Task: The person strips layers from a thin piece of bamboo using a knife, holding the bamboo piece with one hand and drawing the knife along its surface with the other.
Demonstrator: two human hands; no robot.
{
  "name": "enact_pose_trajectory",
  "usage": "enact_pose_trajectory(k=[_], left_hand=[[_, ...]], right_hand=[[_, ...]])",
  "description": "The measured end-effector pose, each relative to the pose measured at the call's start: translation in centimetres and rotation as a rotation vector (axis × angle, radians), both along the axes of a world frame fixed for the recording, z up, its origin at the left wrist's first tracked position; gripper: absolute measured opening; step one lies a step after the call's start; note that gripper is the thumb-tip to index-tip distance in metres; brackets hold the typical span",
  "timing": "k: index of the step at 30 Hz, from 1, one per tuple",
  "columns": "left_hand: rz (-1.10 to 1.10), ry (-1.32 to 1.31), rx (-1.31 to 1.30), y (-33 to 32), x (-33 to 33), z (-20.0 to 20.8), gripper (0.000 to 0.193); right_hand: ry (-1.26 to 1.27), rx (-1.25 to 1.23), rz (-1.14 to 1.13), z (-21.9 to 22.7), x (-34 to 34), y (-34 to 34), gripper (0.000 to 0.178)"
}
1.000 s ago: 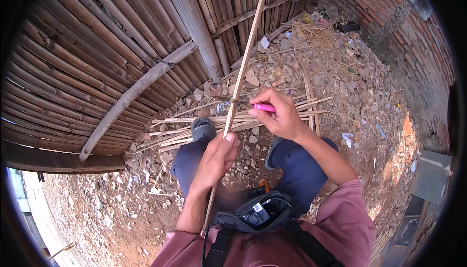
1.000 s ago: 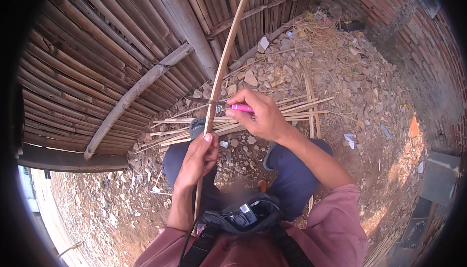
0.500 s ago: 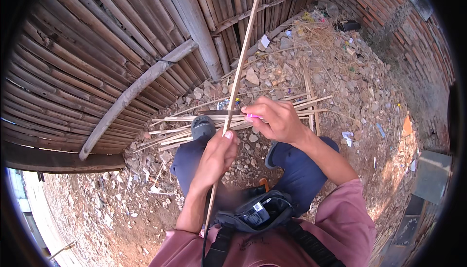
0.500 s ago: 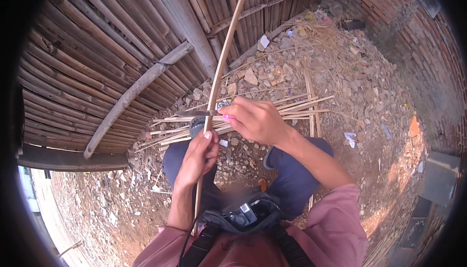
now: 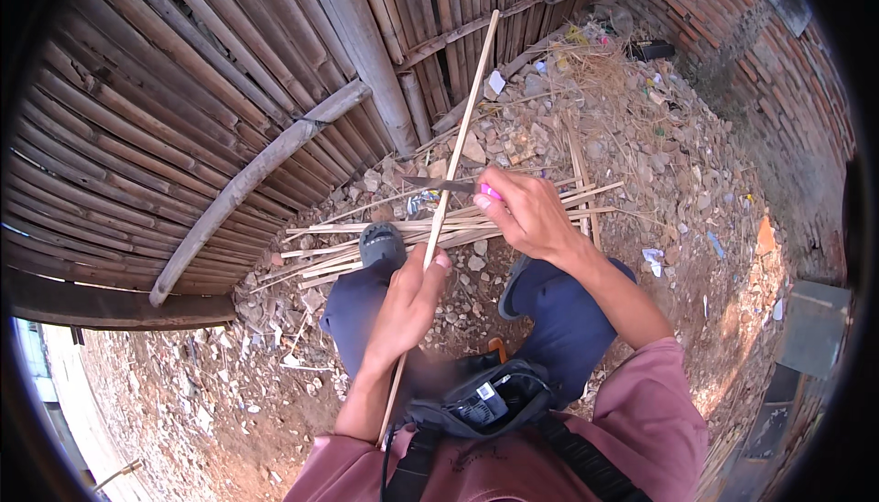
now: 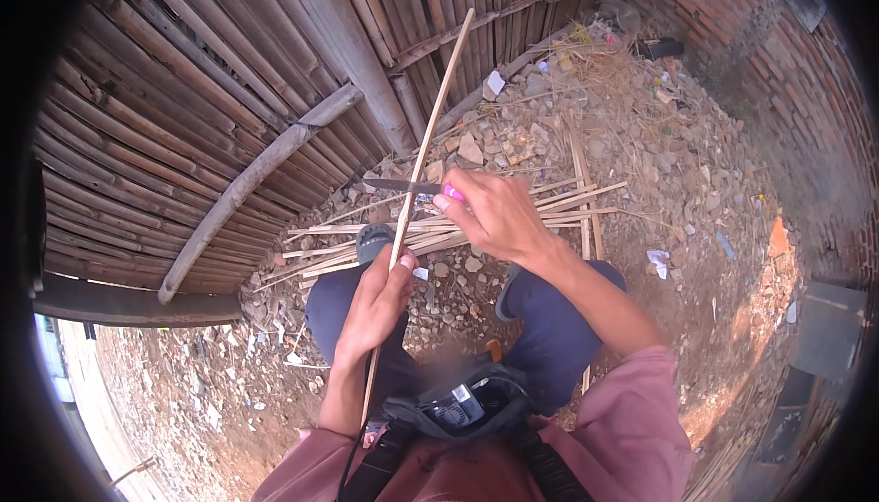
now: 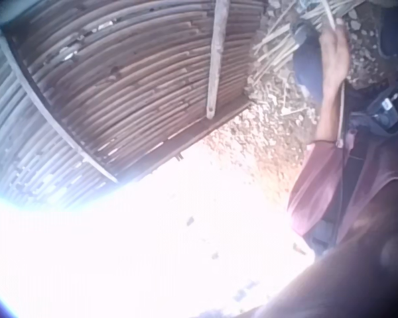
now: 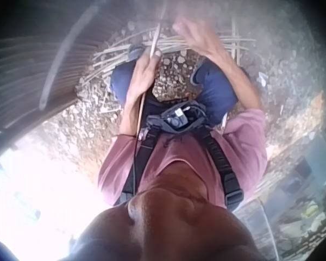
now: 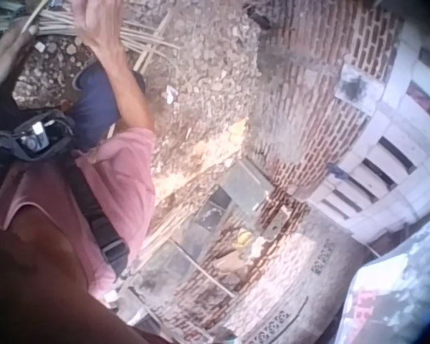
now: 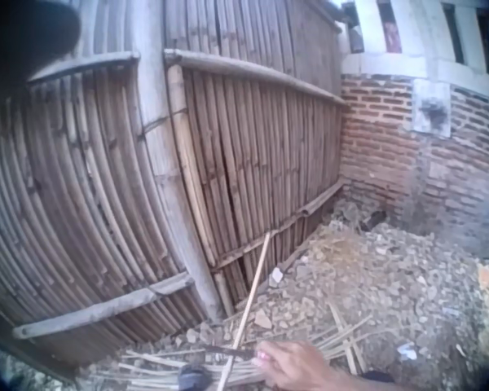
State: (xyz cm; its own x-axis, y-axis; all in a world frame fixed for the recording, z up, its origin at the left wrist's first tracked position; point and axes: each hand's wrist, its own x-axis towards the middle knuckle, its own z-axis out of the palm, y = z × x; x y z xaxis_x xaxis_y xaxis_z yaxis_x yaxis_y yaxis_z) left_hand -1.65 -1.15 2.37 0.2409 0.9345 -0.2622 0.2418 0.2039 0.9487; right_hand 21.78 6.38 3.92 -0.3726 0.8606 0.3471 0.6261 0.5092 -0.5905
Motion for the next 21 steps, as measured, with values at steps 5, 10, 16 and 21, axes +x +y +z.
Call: enact_pose_trajectory(k=[5, 10, 16, 21], left_hand=[[0.003, 0.043, 0.09, -0.1, 0.1, 0.0, 0.032], [-0.015, 0.044, 0.045, 0.0, -0.2, 0.3, 0.029], [-0.017, 0.024, 0.032, -0.1, -0.4, 0.3, 0.029], [-0.043, 0.078, 0.221, -0.3, -1.0, -1.5, 0.031]], right_hand=[[0.092, 0.204, 0.247, -0.7, -0.4, -1.0, 0.037], [-0.048, 0.125, 0.042, -1.9, -0.8, 0.6, 0.035], [-0.049, 0.11, 0.071, -1.8, -0.7, -0.1, 0.038], [0.005, 0.36, 0.2, -1.1, -0.9, -0.8, 0.041]])
